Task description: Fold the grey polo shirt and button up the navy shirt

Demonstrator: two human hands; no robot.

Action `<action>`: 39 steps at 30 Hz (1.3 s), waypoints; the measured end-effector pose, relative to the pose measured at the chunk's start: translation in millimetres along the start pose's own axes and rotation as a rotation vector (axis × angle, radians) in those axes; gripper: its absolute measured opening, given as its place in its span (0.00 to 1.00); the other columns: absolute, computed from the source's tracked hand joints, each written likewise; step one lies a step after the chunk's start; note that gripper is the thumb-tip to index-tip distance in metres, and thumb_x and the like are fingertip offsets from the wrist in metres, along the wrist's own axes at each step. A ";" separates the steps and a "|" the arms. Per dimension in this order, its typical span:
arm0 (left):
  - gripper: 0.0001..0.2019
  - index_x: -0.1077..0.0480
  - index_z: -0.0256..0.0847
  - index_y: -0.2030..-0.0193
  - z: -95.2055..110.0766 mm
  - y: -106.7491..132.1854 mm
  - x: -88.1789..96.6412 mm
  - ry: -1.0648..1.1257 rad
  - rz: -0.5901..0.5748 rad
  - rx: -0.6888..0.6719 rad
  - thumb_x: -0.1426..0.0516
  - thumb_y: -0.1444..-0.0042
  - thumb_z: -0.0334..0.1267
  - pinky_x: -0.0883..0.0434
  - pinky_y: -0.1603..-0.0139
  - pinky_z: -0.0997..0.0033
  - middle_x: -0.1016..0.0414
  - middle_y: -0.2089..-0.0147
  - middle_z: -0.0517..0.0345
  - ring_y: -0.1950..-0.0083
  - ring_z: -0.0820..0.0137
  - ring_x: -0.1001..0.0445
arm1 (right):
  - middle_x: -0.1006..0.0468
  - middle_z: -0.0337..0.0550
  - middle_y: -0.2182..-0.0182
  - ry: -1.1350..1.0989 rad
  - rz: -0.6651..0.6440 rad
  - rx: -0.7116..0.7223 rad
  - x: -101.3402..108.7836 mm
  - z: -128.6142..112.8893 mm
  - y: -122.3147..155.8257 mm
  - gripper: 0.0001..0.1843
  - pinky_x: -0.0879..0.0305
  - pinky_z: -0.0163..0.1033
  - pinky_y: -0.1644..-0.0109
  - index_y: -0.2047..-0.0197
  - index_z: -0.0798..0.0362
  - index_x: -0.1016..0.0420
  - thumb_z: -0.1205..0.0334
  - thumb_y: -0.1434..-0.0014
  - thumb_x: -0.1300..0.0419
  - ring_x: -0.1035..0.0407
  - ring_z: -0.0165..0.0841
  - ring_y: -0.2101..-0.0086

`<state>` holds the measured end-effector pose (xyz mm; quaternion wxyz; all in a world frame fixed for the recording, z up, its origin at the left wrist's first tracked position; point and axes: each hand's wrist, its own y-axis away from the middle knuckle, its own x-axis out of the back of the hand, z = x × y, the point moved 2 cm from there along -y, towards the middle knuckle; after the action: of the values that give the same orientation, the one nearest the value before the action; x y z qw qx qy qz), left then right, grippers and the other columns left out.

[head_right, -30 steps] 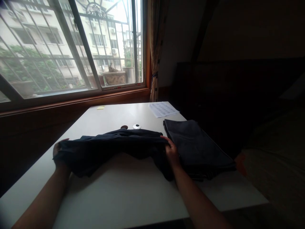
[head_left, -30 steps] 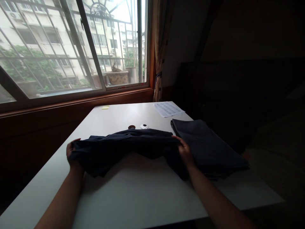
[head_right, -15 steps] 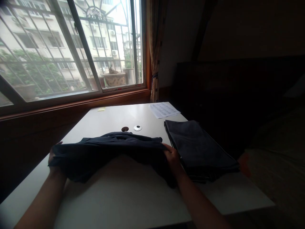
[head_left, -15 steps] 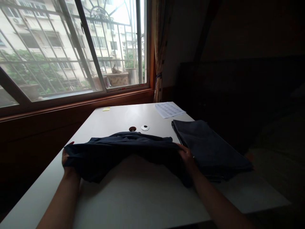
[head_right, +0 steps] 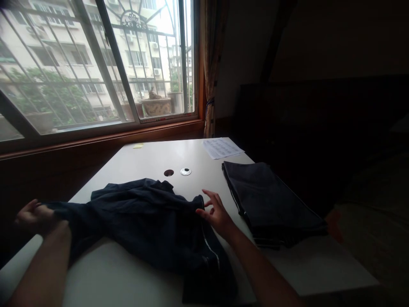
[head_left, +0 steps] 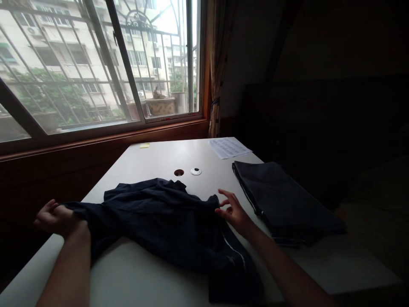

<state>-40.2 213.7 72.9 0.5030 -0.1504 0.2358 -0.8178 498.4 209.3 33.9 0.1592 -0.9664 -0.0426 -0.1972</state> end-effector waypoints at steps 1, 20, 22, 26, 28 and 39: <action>0.13 0.35 0.35 0.49 3.6 6.9 -4.0 -0.079 0.060 -0.090 0.51 0.40 0.31 0.59 0.29 0.46 0.41 0.42 0.49 0.32 0.51 0.51 | 0.35 0.49 0.39 0.050 -0.055 0.002 -3.6 1.6 1.4 0.38 0.30 0.41 0.58 0.33 0.44 0.41 0.48 0.44 0.36 0.31 0.38 0.55; 0.23 0.38 0.53 0.35 37.0 110.0 -85.5 -0.246 -1.164 -0.768 0.45 0.36 0.47 0.33 0.37 0.53 0.34 0.37 0.54 0.36 0.58 0.37 | 0.23 0.41 0.64 0.154 0.299 0.029 17.8 5.0 -7.2 0.08 0.34 0.42 0.55 0.62 0.50 0.23 0.60 0.40 0.43 0.28 0.38 0.61; 0.23 0.38 0.53 0.34 33.9 107.8 -85.2 -0.255 -1.150 -0.765 0.45 0.36 0.48 0.33 0.37 0.52 0.34 0.37 0.54 0.36 0.58 0.36 | 0.22 0.42 0.63 0.158 0.334 0.024 19.7 8.0 -7.8 0.08 0.34 0.43 0.54 0.62 0.50 0.23 0.60 0.40 0.43 0.28 0.39 0.60; 0.23 0.37 0.53 0.35 28.3 104.6 -84.3 -0.273 -1.130 -0.754 0.45 0.36 0.49 0.33 0.37 0.50 0.34 0.37 0.53 0.36 0.57 0.36 | 0.23 0.44 0.62 0.183 0.377 0.072 19.4 6.9 -7.0 0.10 0.33 0.44 0.53 0.60 0.50 0.22 0.62 0.40 0.44 0.28 0.39 0.59; 0.23 0.37 0.53 0.35 26.9 104.4 -84.2 -0.286 -1.130 -0.742 0.45 0.36 0.49 0.34 0.37 0.51 0.34 0.37 0.54 0.37 0.57 0.36 | 0.23 0.45 0.60 0.172 0.401 0.090 20.2 5.8 -6.7 0.11 0.33 0.45 0.52 0.58 0.50 0.21 0.62 0.39 0.45 0.28 0.40 0.57; 0.21 0.33 0.50 0.39 12.9 101.9 -89.3 -0.319 -1.101 -0.716 0.46 0.36 0.51 0.32 0.38 0.52 0.30 0.41 0.53 0.40 0.57 0.33 | 0.27 0.47 0.49 0.226 0.447 0.139 24.0 14.4 -8.3 0.15 0.37 0.50 0.38 0.50 0.47 0.23 0.63 0.39 0.44 0.33 0.40 0.46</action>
<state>82.7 251.5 28.3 -0.0395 -0.5251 0.3041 -0.7939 524.5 222.3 33.3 0.2686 -0.9104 0.1767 -0.2603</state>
